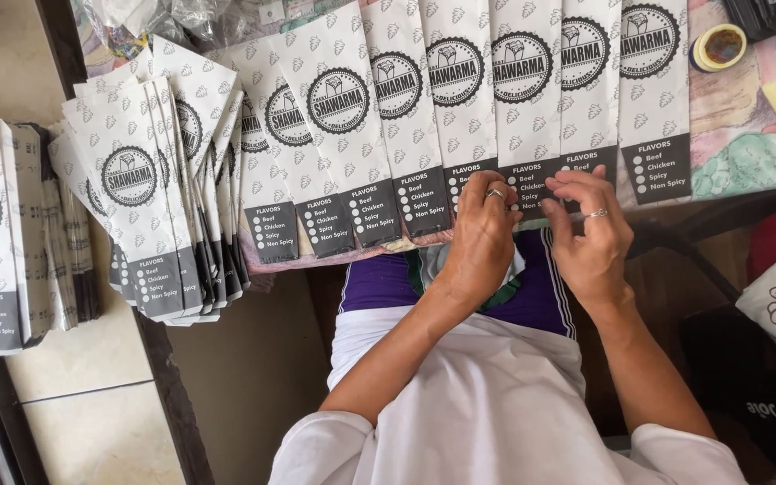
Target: The person applies glue to paper shawarma sleeves and stacks them, handling the sleeves one at a time and using a bottle of glue.
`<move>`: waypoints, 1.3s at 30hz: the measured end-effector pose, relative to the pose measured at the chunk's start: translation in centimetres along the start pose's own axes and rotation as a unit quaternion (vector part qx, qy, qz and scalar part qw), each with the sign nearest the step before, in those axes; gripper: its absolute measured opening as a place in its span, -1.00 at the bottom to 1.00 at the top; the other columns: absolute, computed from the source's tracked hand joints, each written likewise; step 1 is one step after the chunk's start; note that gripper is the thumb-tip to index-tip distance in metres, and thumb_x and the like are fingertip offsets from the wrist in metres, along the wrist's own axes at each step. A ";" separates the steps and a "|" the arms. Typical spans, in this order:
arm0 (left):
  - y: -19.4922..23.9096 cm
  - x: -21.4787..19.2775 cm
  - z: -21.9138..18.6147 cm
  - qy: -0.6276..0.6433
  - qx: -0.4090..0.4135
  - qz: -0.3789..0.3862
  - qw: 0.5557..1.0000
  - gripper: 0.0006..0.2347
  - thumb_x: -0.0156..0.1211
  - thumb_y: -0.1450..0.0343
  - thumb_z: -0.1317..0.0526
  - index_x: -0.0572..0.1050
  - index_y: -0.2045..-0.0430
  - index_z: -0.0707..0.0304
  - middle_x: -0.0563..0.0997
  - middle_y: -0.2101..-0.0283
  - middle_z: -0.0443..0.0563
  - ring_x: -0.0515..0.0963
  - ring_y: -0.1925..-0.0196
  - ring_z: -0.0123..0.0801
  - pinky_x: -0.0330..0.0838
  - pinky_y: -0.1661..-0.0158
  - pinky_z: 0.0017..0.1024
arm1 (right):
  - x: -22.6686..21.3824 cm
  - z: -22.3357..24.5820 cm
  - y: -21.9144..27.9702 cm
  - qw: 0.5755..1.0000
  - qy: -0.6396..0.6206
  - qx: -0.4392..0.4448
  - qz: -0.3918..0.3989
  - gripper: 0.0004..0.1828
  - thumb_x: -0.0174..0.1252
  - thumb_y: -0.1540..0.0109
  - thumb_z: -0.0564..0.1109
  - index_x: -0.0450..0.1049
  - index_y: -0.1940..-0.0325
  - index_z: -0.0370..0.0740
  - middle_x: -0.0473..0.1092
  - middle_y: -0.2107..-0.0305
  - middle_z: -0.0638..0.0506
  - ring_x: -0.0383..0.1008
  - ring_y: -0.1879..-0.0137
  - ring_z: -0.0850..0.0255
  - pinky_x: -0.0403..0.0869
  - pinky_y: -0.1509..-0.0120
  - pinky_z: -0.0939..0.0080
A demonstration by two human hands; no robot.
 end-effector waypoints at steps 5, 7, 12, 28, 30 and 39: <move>-0.4 0.3 -1.2 -0.053 0.017 -0.016 0.998 -0.87 0.30 -0.36 0.39 0.45 0.53 0.45 0.39 0.26 0.12 0.47 -0.09 0.02 0.28 -0.23 -0.07 | 0.4 0.1 0.2 1.000 0.015 -0.011 -0.011 -0.90 0.27 -0.36 -0.39 0.48 0.07 -0.41 0.51 0.09 -0.13 0.59 -0.09 -0.09 0.26 -0.55 -0.14; -0.5 0.5 -1.6 -0.088 0.037 -0.030 0.995 -0.82 0.30 -0.39 0.34 0.44 0.58 0.45 0.41 0.32 0.12 0.46 -0.09 -0.02 0.25 -0.24 -0.07 | 0.4 0.1 0.3 1.000 0.023 -0.015 -0.013 -0.89 0.28 -0.36 -0.38 0.48 0.06 -0.40 0.51 0.08 -0.12 0.59 -0.10 -0.07 0.26 -0.55 -0.12; -0.6 0.0 -1.3 -0.072 0.066 -0.042 0.994 -0.83 0.36 -0.29 0.41 0.44 0.57 0.56 0.40 0.36 0.15 0.45 -0.06 0.08 0.32 -0.21 0.03 | 0.3 0.1 0.3 0.999 -0.001 -0.027 -0.028 -0.92 0.25 -0.37 -0.44 0.50 0.06 -0.45 0.53 0.08 -0.18 0.61 -0.08 -0.06 0.29 -0.54 -0.08; 2.2 -8.2 -1.1 -0.022 0.126 -0.137 0.982 -0.81 0.30 -0.40 0.40 0.49 0.14 0.45 0.55 0.00 0.24 0.61 -0.11 0.03 0.35 -0.32 -0.05 | 2.0 4.0 -1.1 0.986 -0.076 -0.129 0.067 -0.66 0.34 -0.17 -0.45 0.56 -0.03 -0.42 0.44 -0.16 -0.27 0.52 -0.22 -0.12 0.32 -0.52 -0.17; 2.2 -8.4 -0.7 -0.052 0.141 -0.099 0.984 -0.81 0.20 -0.45 0.43 0.46 0.08 0.50 0.51 -0.13 0.33 0.59 -0.19 0.03 0.33 -0.33 -0.03 | 2.8 3.2 -0.9 0.983 -0.050 -0.149 0.093 -0.75 0.33 -0.22 -0.33 0.57 0.01 -0.42 0.46 -0.17 -0.22 0.52 -0.23 -0.05 0.26 -0.57 -0.03; 2.5 -9.3 -0.4 -0.048 0.187 -0.105 0.975 -0.95 0.21 -0.46 0.45 0.52 0.30 0.56 0.64 0.16 0.30 0.61 -0.17 -0.01 0.37 -0.28 0.01 | 2.3 2.9 -0.2 0.984 -0.051 -0.141 0.095 -0.81 0.33 -0.22 -0.35 0.57 0.08 -0.41 0.50 -0.06 -0.18 0.57 -0.15 -0.03 0.35 -0.53 0.00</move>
Point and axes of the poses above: each hand's wrist, its own y-axis away from the middle knuckle, its own x-axis out of the palm, z = x × y, the point moved 2 cm from there along -y, towards the middle knuckle
